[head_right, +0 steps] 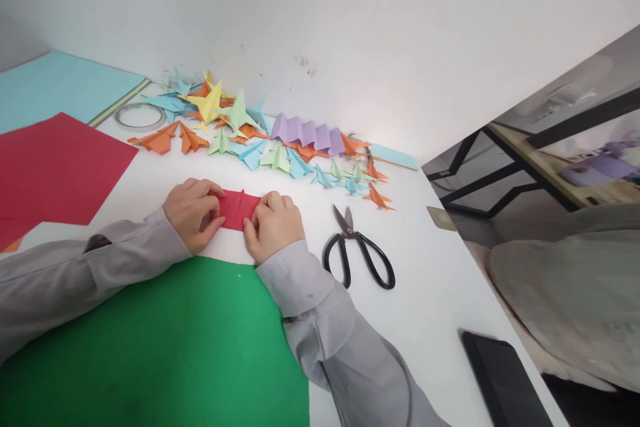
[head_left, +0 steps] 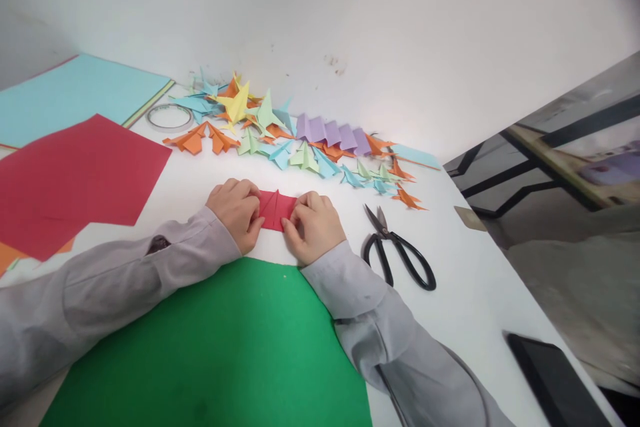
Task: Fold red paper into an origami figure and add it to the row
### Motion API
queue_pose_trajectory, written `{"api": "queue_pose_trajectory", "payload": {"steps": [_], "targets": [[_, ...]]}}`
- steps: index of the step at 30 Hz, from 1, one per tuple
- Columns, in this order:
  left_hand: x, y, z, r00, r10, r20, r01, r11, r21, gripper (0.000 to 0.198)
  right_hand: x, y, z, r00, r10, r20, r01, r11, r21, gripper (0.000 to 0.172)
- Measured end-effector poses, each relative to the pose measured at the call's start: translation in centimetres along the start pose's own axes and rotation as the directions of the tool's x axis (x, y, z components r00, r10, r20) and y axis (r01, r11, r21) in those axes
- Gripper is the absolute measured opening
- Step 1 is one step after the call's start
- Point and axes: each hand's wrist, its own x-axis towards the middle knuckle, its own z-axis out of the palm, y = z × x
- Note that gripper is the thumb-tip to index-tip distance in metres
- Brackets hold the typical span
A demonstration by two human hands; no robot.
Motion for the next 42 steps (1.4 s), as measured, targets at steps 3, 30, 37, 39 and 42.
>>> {"api": "queue_pose_trajectory", "payload": {"steps": [3, 30, 37, 39, 42], "targets": [[-0.05, 0.08, -0.06, 1.0, 0.02, 0.013, -0.021, 0.998, 0.063, 0.025, -0.03, -0.12, -0.04, 1.0, 0.003, 0.002, -0.003, 1.0, -0.003, 0.016], [-0.34, -0.46, 0.57, 0.987, 0.161, 0.004, -0.159, 0.966, 0.204, 0.041, -0.31, 0.17, 0.04, 0.999, -0.043, 0.02, 0.044, 0.998, -0.038, 0.037], [-0.42, -0.4, 0.56, 0.988, 0.155, 0.008, -0.154, 0.972, 0.18, 0.04, -0.35, -0.06, -0.16, 0.997, -0.071, 0.031, 0.073, 0.995, -0.071, 0.03], [-0.48, -0.42, 0.67, 0.989, 0.151, 0.003, -0.148, 0.971, 0.189, 0.04, -0.38, -0.02, -0.13, 0.997, -0.069, 0.022, 0.071, 0.995, -0.075, 0.028], [-0.59, -0.43, 0.86, 0.99, 0.138, -0.027, -0.129, 0.968, 0.213, 0.04, -0.44, 0.13, -0.03, 0.996, -0.083, 0.02, 0.084, 0.992, -0.092, 0.028]]}}
